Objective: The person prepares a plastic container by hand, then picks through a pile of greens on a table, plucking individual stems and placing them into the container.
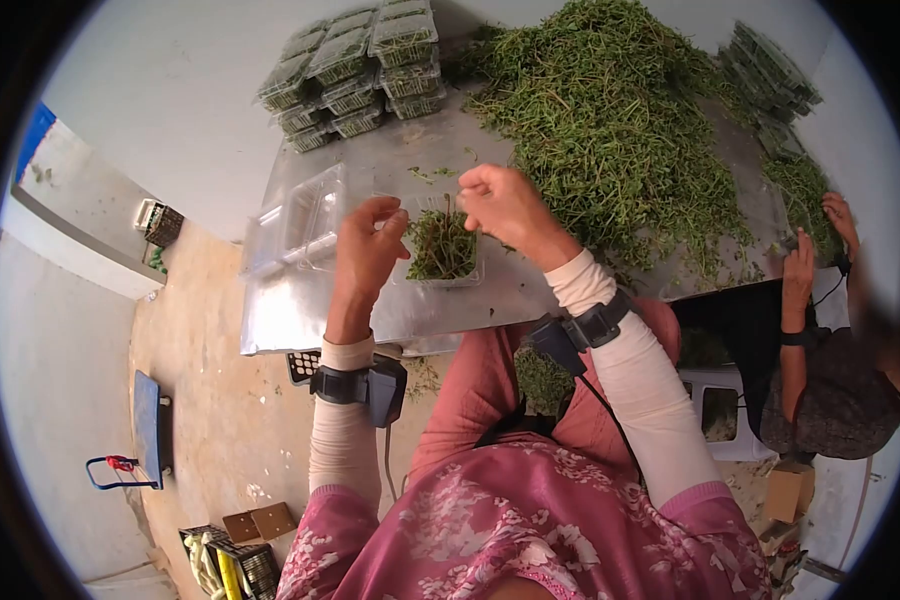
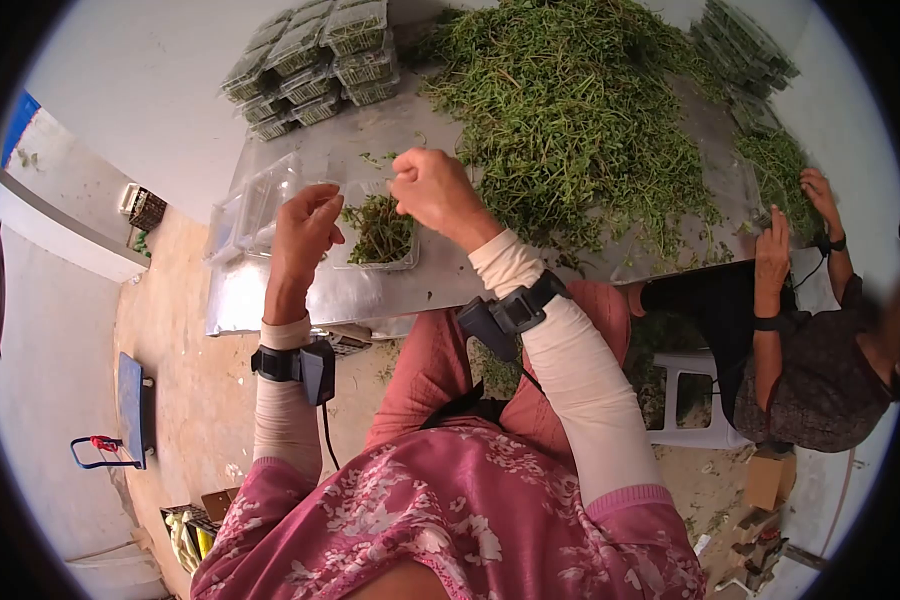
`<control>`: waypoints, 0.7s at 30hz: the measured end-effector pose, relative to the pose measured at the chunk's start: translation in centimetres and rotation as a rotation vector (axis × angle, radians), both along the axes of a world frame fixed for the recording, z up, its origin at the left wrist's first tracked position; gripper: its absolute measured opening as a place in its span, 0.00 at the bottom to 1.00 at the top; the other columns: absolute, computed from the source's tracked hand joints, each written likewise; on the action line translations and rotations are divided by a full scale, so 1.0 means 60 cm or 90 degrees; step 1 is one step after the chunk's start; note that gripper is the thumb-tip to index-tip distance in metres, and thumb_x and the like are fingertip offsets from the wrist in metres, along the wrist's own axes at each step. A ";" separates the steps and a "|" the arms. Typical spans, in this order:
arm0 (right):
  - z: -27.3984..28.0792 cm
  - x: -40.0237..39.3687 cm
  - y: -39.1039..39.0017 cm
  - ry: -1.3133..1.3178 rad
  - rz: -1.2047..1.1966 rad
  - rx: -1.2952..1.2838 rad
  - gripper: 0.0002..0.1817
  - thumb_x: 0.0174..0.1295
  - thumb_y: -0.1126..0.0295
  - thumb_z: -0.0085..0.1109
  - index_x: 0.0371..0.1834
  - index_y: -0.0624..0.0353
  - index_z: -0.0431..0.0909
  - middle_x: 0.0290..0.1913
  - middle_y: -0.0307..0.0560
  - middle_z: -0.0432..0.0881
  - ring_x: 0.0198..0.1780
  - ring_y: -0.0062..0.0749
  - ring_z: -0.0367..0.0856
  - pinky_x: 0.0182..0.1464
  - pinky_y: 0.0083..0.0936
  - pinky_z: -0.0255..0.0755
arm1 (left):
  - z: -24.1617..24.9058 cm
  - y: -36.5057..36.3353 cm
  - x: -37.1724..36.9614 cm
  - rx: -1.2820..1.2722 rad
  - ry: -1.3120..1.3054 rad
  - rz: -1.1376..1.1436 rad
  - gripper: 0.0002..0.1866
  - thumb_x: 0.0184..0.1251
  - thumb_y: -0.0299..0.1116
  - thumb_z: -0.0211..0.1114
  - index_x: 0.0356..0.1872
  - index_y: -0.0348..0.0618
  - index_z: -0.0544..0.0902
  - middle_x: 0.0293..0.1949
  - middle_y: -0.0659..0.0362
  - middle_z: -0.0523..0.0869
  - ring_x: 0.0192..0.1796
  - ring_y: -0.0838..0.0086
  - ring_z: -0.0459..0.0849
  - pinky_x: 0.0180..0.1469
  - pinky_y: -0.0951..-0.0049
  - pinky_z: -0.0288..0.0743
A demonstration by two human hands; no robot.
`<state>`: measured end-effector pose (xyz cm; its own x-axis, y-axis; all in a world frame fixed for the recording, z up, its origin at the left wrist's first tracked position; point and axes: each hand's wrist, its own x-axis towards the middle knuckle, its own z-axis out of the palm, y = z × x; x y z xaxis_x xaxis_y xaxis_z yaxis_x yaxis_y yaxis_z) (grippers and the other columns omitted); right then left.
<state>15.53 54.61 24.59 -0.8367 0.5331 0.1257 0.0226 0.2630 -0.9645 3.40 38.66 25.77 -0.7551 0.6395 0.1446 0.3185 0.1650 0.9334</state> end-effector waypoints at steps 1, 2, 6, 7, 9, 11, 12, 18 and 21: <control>0.002 0.002 0.010 0.014 -0.005 0.003 0.18 0.62 0.71 0.59 0.52 0.73 0.74 0.38 0.46 0.82 0.29 0.22 0.80 0.32 0.18 0.74 | -0.005 0.000 0.002 -0.008 0.046 0.013 0.12 0.63 0.30 0.63 0.43 0.31 0.81 0.36 0.49 0.86 0.23 0.70 0.82 0.27 0.71 0.74; 0.003 0.005 0.020 0.029 -0.011 0.006 0.18 0.62 0.71 0.58 0.51 0.73 0.75 0.37 0.46 0.81 0.29 0.21 0.80 0.31 0.18 0.74 | -0.014 -0.001 -0.001 -0.021 0.132 0.020 0.12 0.62 0.30 0.63 0.42 0.32 0.81 0.36 0.48 0.85 0.25 0.65 0.82 0.28 0.68 0.75; 0.049 0.036 0.034 0.070 -0.066 -0.015 0.14 0.62 0.72 0.58 0.47 0.70 0.77 0.33 0.42 0.81 0.28 0.18 0.78 0.29 0.17 0.71 | -0.033 0.001 0.011 -0.091 0.381 0.007 0.09 0.58 0.30 0.65 0.36 0.35 0.81 0.34 0.43 0.83 0.33 0.51 0.83 0.35 0.58 0.76; 0.052 0.042 0.041 0.077 -0.084 -0.022 0.13 0.62 0.72 0.58 0.47 0.70 0.78 0.33 0.41 0.81 0.28 0.18 0.78 0.29 0.16 0.70 | -0.033 0.002 0.023 -0.111 0.419 -0.007 0.08 0.57 0.30 0.65 0.34 0.36 0.81 0.33 0.43 0.83 0.35 0.48 0.83 0.36 0.56 0.75; 0.053 0.050 0.057 0.101 -0.107 -0.047 0.13 0.62 0.72 0.60 0.47 0.68 0.78 0.31 0.40 0.82 0.27 0.17 0.77 0.28 0.15 0.69 | -0.041 0.010 0.039 -0.212 0.468 -0.007 0.09 0.57 0.32 0.65 0.31 0.36 0.79 0.33 0.44 0.82 0.35 0.47 0.82 0.37 0.54 0.76; 0.058 0.059 0.066 0.111 -0.131 -0.055 0.13 0.62 0.71 0.60 0.46 0.68 0.78 0.31 0.40 0.82 0.27 0.16 0.77 0.27 0.14 0.69 | -0.055 0.019 0.044 -0.273 0.470 -0.032 0.10 0.57 0.32 0.66 0.32 0.36 0.78 0.34 0.44 0.82 0.35 0.46 0.82 0.38 0.53 0.77; 0.059 0.060 0.067 0.114 -0.139 -0.053 0.13 0.61 0.71 0.60 0.46 0.68 0.79 0.32 0.39 0.82 0.27 0.15 0.77 0.27 0.14 0.69 | -0.050 0.024 0.051 -0.296 0.458 -0.054 0.10 0.57 0.33 0.66 0.34 0.36 0.78 0.36 0.44 0.82 0.37 0.46 0.82 0.41 0.53 0.77; 0.050 0.052 0.061 0.119 -0.121 -0.044 0.11 0.61 0.72 0.59 0.44 0.68 0.79 0.32 0.39 0.82 0.27 0.16 0.77 0.27 0.15 0.69 | -0.069 0.039 0.046 -0.177 0.510 -0.174 0.07 0.55 0.24 0.61 0.35 0.34 0.80 0.35 0.44 0.82 0.39 0.46 0.81 0.44 0.55 0.75; 0.046 0.051 0.061 0.109 -0.115 -0.008 0.11 0.61 0.73 0.58 0.44 0.68 0.79 0.31 0.40 0.82 0.27 0.17 0.76 0.28 0.16 0.69 | -0.058 0.036 0.036 -0.195 0.480 -0.242 0.10 0.55 0.22 0.60 0.39 0.35 0.81 0.37 0.44 0.82 0.41 0.47 0.81 0.45 0.56 0.75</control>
